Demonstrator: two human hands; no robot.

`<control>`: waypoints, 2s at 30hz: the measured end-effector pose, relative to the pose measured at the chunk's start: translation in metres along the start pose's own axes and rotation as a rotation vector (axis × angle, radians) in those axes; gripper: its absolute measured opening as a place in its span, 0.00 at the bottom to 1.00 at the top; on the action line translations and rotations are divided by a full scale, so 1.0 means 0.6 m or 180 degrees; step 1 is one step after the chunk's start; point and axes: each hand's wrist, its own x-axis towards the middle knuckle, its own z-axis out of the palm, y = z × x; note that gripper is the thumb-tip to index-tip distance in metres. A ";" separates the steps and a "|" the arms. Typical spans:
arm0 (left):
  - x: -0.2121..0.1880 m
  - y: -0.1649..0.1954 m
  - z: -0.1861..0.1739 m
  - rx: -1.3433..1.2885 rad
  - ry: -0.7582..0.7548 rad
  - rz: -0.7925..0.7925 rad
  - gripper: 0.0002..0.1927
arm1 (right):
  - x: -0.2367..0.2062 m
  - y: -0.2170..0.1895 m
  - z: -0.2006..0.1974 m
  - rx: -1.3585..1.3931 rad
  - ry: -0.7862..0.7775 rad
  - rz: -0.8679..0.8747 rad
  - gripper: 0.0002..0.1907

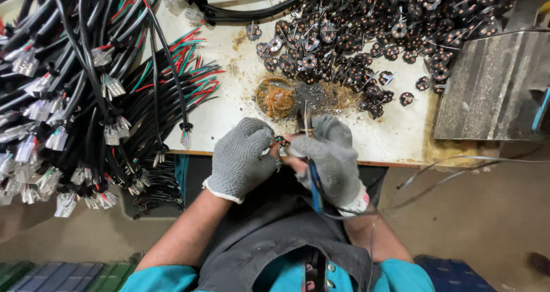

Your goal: The person solders wires to small electrical connectors at a workbench. They hold a wire in one hand and a soldering iron in the other, dip the wire tip into flux, apply the hot iron to the connector, and place the finished connector onto a large pile on the bench, repeating the cycle.

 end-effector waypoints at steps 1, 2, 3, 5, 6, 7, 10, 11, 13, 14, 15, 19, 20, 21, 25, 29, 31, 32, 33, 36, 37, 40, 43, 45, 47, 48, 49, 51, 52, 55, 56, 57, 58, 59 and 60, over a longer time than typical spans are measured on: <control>0.001 0.000 -0.001 0.0003 0.0009 0.0018 0.09 | -0.009 0.003 -0.005 -0.0073 -0.0103 -0.0010 0.18; 0.001 0.001 -0.001 0.0007 0.0022 0.0028 0.09 | -0.019 0.007 -0.009 -0.0143 -0.0211 -0.0026 0.21; 0.002 0.002 -0.002 0.0004 0.0027 0.0014 0.08 | -0.031 0.013 -0.012 -0.0204 -0.0343 -0.0035 0.23; 0.002 0.004 -0.004 -0.0007 0.0034 0.0045 0.08 | -0.050 0.027 0.004 0.0460 0.0103 -0.0100 0.21; 0.003 0.004 -0.004 -0.0016 0.0042 0.0070 0.07 | -0.060 0.037 0.011 0.0782 0.0333 -0.0131 0.21; 0.003 0.004 -0.005 -0.0037 0.0028 0.0053 0.08 | -0.068 0.046 0.020 0.0726 0.0255 -0.0236 0.19; 0.003 0.006 -0.008 -0.0104 0.0008 0.0034 0.08 | -0.089 0.064 0.035 0.0625 0.0040 -0.0357 0.12; 0.003 0.006 -0.009 -0.0124 0.0032 0.0078 0.08 | -0.094 0.066 0.037 0.0616 0.0008 -0.0281 0.10; 0.005 0.006 -0.010 -0.0164 0.0076 0.0151 0.08 | -0.096 0.066 0.038 0.0567 -0.0001 -0.0194 0.09; 0.005 0.006 -0.011 -0.0187 0.0078 0.0161 0.08 | -0.096 0.065 0.037 0.0541 0.0009 -0.0165 0.09; 0.006 0.006 -0.011 -0.0211 0.0076 0.0162 0.08 | -0.095 0.062 0.037 0.0520 0.0011 -0.0132 0.09; 0.007 0.004 -0.011 -0.0253 0.0025 0.0159 0.08 | -0.091 0.062 0.040 -0.0106 -0.0839 -0.0044 0.08; 0.007 0.003 -0.010 -0.0260 0.0044 0.0173 0.08 | -0.092 0.064 0.045 -0.0645 -0.1612 0.0050 0.08; 0.007 0.002 -0.009 -0.0267 0.0063 0.0182 0.08 | -0.094 0.066 0.049 -0.1193 -0.2381 0.0141 0.07; 0.005 -0.002 -0.008 -0.0299 0.0018 0.0193 0.09 | -0.110 0.081 0.059 -0.0274 -0.1328 -0.0620 0.07; 0.002 0.001 -0.009 -0.0323 0.0016 0.0175 0.09 | -0.118 0.086 0.060 -0.0299 -0.1327 -0.0651 0.10; 0.004 0.000 -0.008 -0.0305 0.0060 0.0186 0.09 | -0.114 0.085 0.061 -0.0394 -0.1153 -0.0729 0.13; 0.004 0.001 -0.008 -0.0307 0.0084 0.0196 0.09 | -0.112 0.082 0.060 -0.0448 -0.1029 -0.0740 0.13; 0.003 0.002 -0.007 -0.0315 0.0098 0.0194 0.09 | -0.109 0.080 0.058 -0.0493 -0.0916 -0.0742 0.13; 0.004 0.002 -0.007 -0.0334 0.0126 0.0199 0.08 | -0.102 0.071 0.056 -0.1148 -0.1136 -0.0379 0.12; 0.004 0.003 -0.007 -0.0330 0.0135 0.0193 0.08 | -0.101 0.069 0.055 -0.1104 -0.1155 -0.0388 0.12; 0.005 0.003 -0.007 -0.0327 0.0146 0.0188 0.07 | -0.099 0.070 0.055 -0.0775 -0.1315 -0.0424 0.12; 0.003 0.003 -0.009 -0.0344 0.0079 0.0161 0.07 | -0.103 0.074 0.057 -0.0346 -0.1533 -0.0466 0.09; 0.004 0.001 -0.009 -0.0320 0.0053 0.0173 0.08 | -0.107 0.079 0.060 -0.0528 -0.1407 -0.0550 0.09; 0.005 0.000 -0.007 -0.0273 0.0084 0.0195 0.08 | -0.112 0.081 0.061 -0.0819 -0.1420 -0.0373 0.10; 0.003 0.001 -0.007 -0.0253 0.0078 0.0174 0.08 | -0.116 0.080 0.060 -0.0938 -0.1453 -0.0272 0.11; 0.002 0.001 -0.007 -0.0264 0.0097 0.0192 0.08 | -0.120 0.080 0.059 -0.0609 -0.1042 -0.0328 0.11; 0.002 0.000 -0.006 -0.0283 0.0146 0.0237 0.08 | -0.122 0.083 0.058 0.0041 -0.0212 -0.0444 0.13; 0.001 0.000 -0.006 -0.0291 0.0126 0.0215 0.08 | -0.123 0.083 0.057 0.0040 -0.0291 -0.0434 0.14; 0.001 -0.001 -0.007 -0.0320 0.0093 0.0207 0.08 | -0.122 0.085 0.056 -0.0024 -0.0437 -0.0429 0.15; 0.001 -0.001 -0.007 -0.0337 0.0080 0.0216 0.08 | -0.121 0.085 0.056 -0.0067 -0.0447 -0.0427 0.15; 0.001 -0.002 -0.008 -0.0355 0.0068 0.0227 0.09 | -0.120 0.084 0.056 -0.0112 -0.0455 -0.0425 0.15; 0.002 -0.002 -0.008 -0.0352 0.0052 0.0244 0.09 | -0.119 0.084 0.056 -0.0362 -0.0750 -0.0444 0.12; 0.002 -0.003 -0.008 -0.0346 0.0039 0.0259 0.09 | -0.118 0.083 0.056 -0.0609 -0.1046 -0.0468 0.09; 0.002 -0.004 -0.009 -0.0343 0.0024 0.0264 0.10 | -0.117 0.083 0.056 -0.0854 -0.1348 -0.0492 0.06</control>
